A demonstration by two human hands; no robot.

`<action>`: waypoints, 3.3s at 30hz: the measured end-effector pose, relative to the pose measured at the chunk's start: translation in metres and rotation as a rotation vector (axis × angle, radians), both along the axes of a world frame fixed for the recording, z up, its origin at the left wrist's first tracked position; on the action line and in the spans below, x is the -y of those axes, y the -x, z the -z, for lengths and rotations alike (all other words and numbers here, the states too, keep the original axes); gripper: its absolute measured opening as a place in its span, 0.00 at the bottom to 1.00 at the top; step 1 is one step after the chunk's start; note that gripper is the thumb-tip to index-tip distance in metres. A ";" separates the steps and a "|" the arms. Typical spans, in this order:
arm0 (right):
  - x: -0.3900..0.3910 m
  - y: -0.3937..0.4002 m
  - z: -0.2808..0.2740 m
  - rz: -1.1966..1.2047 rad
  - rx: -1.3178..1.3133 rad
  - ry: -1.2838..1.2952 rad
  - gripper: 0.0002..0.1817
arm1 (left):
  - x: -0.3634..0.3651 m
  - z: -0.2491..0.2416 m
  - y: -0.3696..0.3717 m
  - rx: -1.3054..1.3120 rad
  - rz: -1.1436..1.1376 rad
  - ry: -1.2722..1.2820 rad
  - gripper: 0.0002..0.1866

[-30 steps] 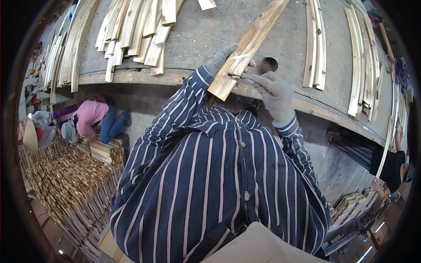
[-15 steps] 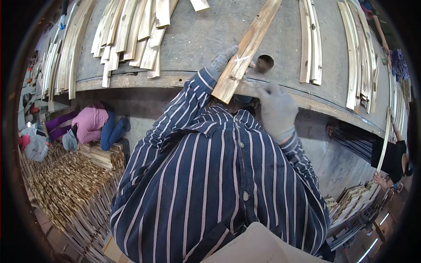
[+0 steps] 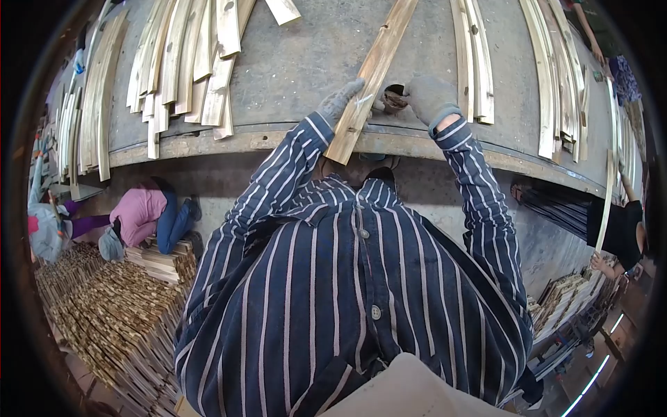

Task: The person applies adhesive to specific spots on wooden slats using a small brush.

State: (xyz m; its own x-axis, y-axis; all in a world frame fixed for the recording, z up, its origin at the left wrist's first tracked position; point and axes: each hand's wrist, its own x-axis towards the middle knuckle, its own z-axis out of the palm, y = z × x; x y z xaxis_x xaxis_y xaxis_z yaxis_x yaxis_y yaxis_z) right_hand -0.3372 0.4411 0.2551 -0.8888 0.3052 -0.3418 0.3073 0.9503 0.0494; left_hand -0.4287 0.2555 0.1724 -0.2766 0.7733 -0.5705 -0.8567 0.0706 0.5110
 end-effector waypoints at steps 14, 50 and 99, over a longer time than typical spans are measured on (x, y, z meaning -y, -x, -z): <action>-0.023 -0.020 -0.001 0.132 -0.096 0.552 0.11 | -0.004 -0.009 0.002 -0.144 0.028 0.106 0.29; 0.072 -0.059 -0.018 0.582 -0.405 1.372 0.10 | 0.034 0.014 0.079 0.221 0.214 -0.388 0.38; 0.139 -0.041 -0.043 -0.143 -0.736 0.079 0.15 | 0.059 -0.032 0.049 0.050 -0.001 -0.409 0.36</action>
State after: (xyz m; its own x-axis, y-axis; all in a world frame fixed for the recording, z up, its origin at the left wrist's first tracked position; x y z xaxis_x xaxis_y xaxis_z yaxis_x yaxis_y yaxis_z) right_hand -0.2967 0.3019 0.2978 -0.9252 0.1692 0.3396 0.1084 0.9756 -0.1908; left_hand -0.4773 0.1964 0.2041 -0.2573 0.9388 -0.2288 -0.8810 -0.1307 0.4546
